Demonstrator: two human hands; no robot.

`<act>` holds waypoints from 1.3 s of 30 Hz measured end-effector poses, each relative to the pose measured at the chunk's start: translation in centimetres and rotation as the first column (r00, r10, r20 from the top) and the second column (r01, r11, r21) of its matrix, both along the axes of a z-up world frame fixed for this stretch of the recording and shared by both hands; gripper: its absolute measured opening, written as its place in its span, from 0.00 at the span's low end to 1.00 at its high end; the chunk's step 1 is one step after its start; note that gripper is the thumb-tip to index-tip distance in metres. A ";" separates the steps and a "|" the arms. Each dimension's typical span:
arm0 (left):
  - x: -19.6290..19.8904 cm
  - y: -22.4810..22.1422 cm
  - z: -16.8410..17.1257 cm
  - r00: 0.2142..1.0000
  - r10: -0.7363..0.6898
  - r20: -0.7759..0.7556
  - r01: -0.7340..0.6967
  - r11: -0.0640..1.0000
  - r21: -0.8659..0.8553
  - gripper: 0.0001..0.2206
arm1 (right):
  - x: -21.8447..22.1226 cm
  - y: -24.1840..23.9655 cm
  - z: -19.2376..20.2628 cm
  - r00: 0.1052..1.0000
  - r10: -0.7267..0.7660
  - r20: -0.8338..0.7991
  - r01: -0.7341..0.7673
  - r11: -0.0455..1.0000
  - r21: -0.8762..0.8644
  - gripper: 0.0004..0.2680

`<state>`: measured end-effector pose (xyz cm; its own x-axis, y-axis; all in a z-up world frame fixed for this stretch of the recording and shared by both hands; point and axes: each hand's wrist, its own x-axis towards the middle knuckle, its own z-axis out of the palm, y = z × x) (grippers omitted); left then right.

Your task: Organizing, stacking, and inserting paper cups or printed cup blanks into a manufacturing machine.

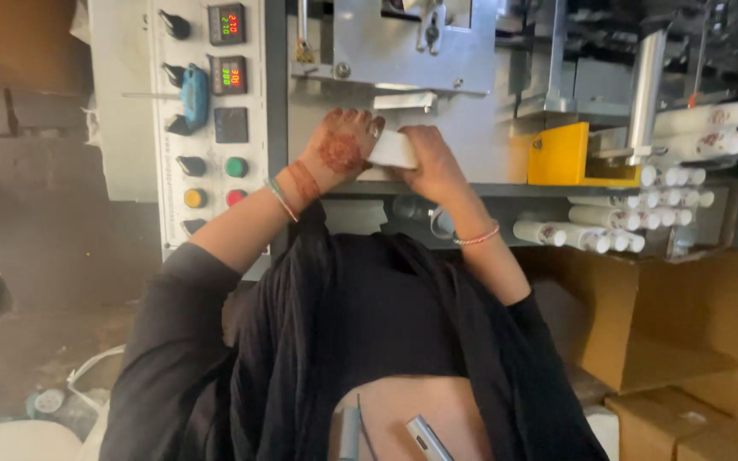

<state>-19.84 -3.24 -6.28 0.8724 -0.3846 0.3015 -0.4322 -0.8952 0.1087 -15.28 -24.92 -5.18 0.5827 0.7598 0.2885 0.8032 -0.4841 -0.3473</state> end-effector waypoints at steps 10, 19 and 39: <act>-0.1 1.4 -0.6 0.980 -0.003 -0.197 0.000 1.000 -0.018 0.23 | 0.1 -1.5 -1.6 0.992 -0.052 -0.119 0.050 0.999 -0.022 0.26; -2.1 4.1 -4.1 0.981 -0.108 -0.160 0.002 0.835 -0.550 0.29 | 0.7 -2.0 -2.4 0.979 0.017 -0.204 -0.007 0.999 0.053 0.27; -2.8 3.4 -1.7 0.973 -0.033 -0.229 -0.058 0.923 -0.380 0.30 | 0.3 -2.3 -2.7 0.969 0.018 -0.248 -0.001 0.997 0.071 0.30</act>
